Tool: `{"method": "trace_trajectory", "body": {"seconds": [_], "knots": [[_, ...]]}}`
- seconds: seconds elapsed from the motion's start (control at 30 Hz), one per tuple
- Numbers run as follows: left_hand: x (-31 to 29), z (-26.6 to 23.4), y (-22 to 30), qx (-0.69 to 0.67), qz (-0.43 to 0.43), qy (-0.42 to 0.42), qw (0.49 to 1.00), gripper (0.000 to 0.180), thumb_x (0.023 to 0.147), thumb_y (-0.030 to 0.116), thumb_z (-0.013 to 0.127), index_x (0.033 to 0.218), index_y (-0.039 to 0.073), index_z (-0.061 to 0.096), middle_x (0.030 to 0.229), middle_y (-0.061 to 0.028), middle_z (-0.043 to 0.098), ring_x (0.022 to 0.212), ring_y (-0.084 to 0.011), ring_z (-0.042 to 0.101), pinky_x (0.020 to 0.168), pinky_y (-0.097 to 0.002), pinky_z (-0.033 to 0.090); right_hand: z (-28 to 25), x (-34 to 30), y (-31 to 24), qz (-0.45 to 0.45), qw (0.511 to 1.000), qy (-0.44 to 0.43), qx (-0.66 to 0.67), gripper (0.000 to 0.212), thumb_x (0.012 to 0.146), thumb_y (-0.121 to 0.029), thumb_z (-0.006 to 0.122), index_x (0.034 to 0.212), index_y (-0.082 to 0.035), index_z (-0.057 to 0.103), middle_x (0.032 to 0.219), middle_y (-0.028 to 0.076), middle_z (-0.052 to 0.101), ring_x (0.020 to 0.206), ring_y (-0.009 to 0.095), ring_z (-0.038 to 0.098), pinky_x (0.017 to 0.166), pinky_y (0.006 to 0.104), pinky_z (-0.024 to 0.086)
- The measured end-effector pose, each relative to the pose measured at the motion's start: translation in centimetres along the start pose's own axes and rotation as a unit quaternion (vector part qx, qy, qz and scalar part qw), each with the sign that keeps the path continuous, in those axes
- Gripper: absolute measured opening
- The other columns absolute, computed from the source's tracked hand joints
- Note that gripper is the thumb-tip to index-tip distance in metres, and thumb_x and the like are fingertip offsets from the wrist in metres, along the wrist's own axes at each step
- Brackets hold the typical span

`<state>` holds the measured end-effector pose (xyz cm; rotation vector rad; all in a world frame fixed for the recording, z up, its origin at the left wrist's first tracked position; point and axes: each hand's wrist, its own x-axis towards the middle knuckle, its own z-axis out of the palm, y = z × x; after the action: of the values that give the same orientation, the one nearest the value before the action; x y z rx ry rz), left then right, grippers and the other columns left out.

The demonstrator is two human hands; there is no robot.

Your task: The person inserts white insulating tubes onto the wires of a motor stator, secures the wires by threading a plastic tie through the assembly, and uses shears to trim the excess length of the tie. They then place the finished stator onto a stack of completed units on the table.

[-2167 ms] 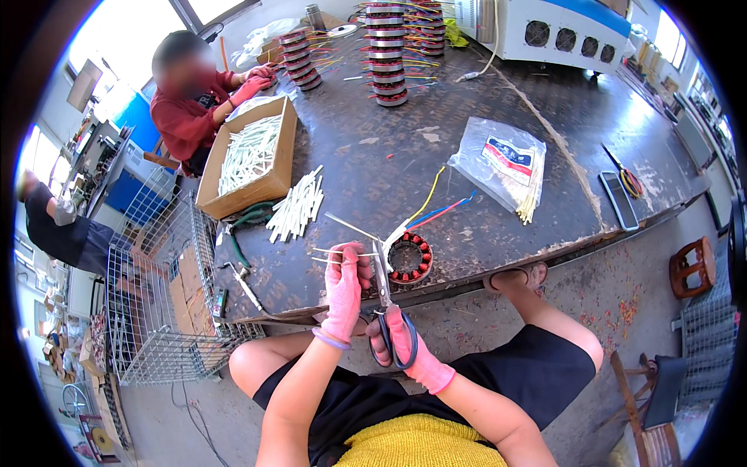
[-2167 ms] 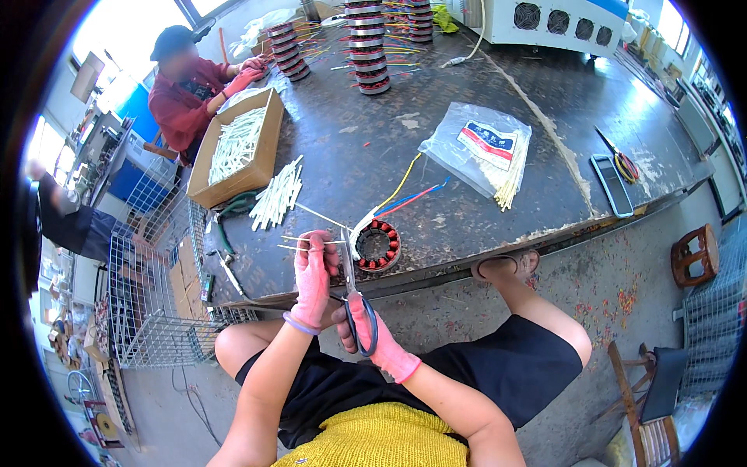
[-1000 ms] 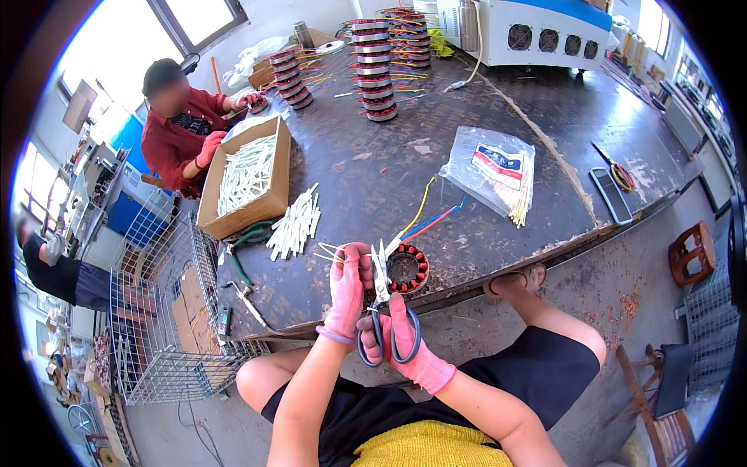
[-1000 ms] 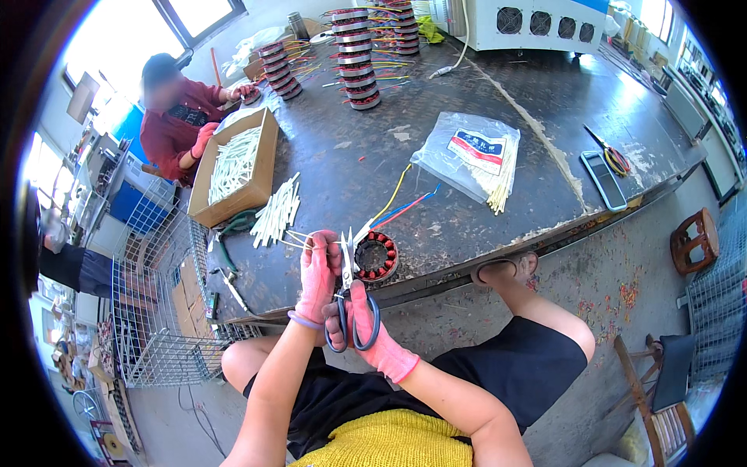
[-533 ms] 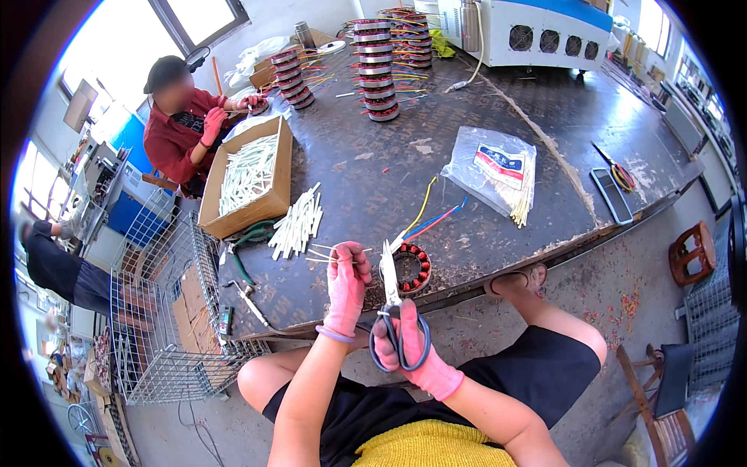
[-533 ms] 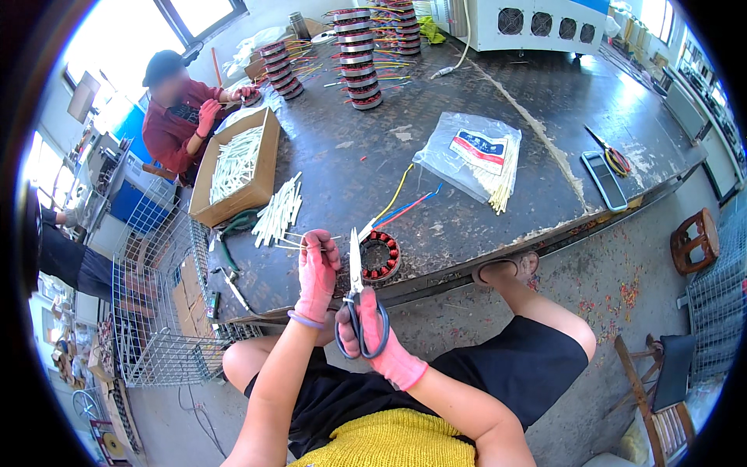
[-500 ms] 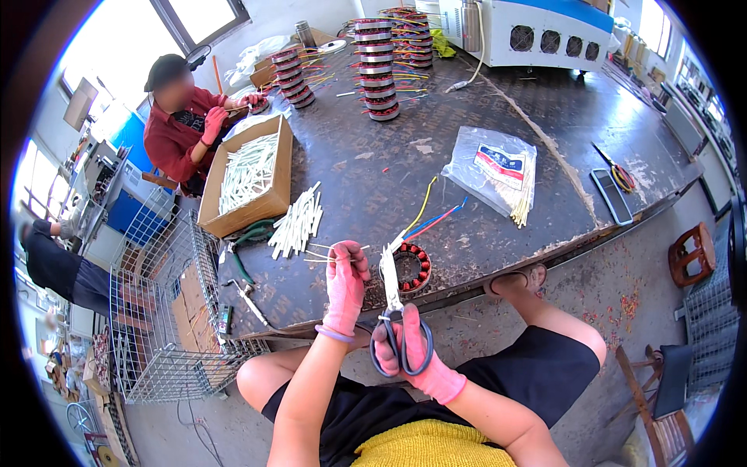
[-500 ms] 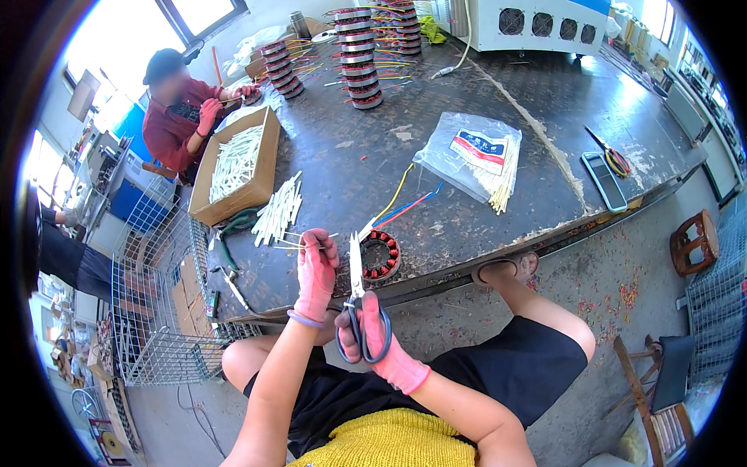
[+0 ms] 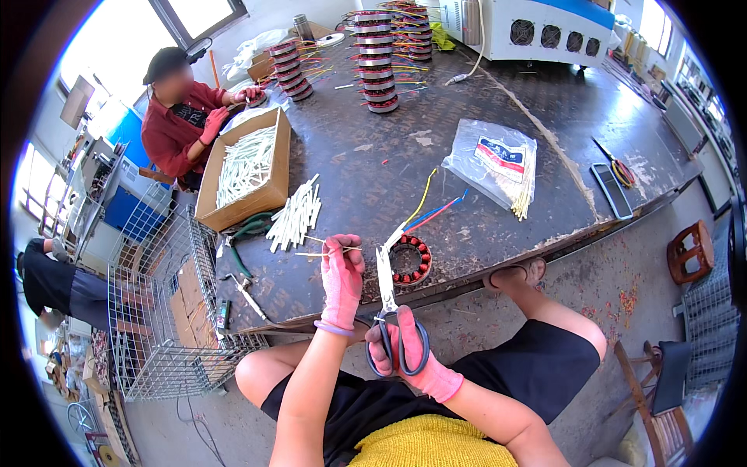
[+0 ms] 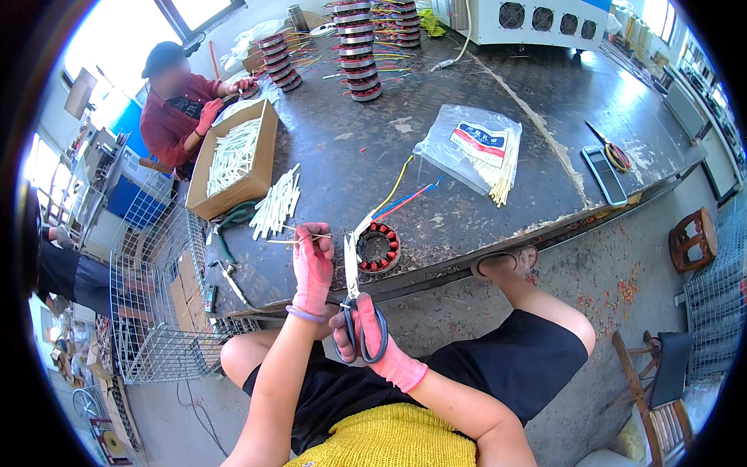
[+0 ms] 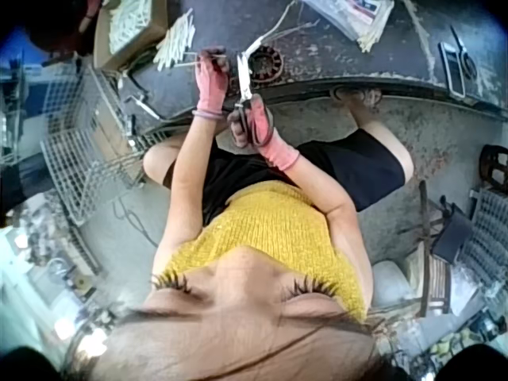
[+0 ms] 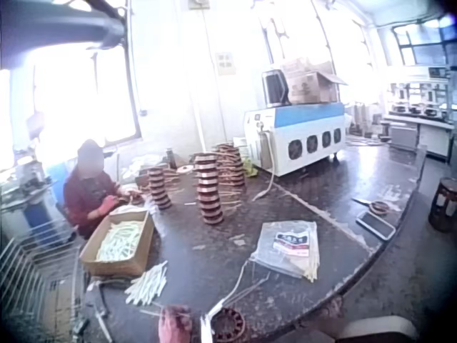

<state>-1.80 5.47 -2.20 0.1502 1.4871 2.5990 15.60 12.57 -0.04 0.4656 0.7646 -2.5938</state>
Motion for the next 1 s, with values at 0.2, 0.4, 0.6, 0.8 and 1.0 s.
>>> {"method": "trace_trajectory", "body": {"seconds": [0.2,0.4,0.6,0.8,1.0], "knots": [[-0.2,0.3,0.1,0.019,-0.004,0.005,1.0,0.041,0.103,0.047,0.049,0.102,0.006,0.054,0.091,-0.0065,0.059,0.062,-0.008,0.047,0.052,-0.0221,0.038,-0.3,0.7,0.1,-0.004,1.0,-0.006,0.001,0.088,0.079,-0.091,0.036,0.093,-0.008,0.061,0.066,0.0,0.055,0.048,0.015,0.05,0.044,0.0289,0.04],[0.0,0.1,0.0,0.02,-0.012,0.001,1.0,0.042,0.103,0.047,0.049,0.101,0.006,0.055,0.086,-0.0044,0.058,0.062,-0.0075,0.047,0.052,-0.0221,0.039,-0.1,1.1,0.6,-0.009,1.0,0.008,0.007,0.087,0.079,-0.09,0.036,0.092,-0.008,0.061,0.065,0.0,0.055,0.048,0.016,0.049,0.044,0.0286,0.039],[-0.2,0.3,0.2,0.014,-0.009,-0.004,1.0,0.04,0.103,0.046,0.05,0.1,0.006,0.055,0.087,-0.005,0.059,0.062,-0.0075,0.048,0.052,-0.0224,0.04,-0.1,1.4,0.2,-0.014,1.0,0.002,0.019,0.086,0.081,-0.089,0.036,0.093,-0.007,0.061,0.065,0.001,0.056,0.048,0.014,0.049,0.045,0.0269,0.038],[-0.2,0.2,0.2,0.015,-0.009,-0.016,1.0,0.039,0.103,0.045,0.051,0.1,0.006,0.055,0.09,-0.0059,0.06,0.063,-0.008,0.048,0.052,-0.0229,0.04,0.3,1.9,0.8,-0.052,0.998,0.02,0.01,0.081,0.081,-0.087,0.041,0.088,-0.009,0.059,0.06,-0.002,0.051,0.044,0.013,0.044,0.041,0.027,0.036],[-0.1,-0.2,0.1,0.026,-0.011,-0.023,0.999,0.039,0.102,0.046,0.052,0.1,0.007,0.056,0.091,-0.0059,0.061,0.062,-0.0082,0.048,0.052,-0.0231,0.04,0.9,1.0,1.0,-0.086,0.996,0.025,-0.012,0.078,0.081,-0.086,0.043,0.087,-0.01,0.058,0.058,-0.004,0.045,0.043,0.009,0.038,0.04,0.0245,0.032]]}}
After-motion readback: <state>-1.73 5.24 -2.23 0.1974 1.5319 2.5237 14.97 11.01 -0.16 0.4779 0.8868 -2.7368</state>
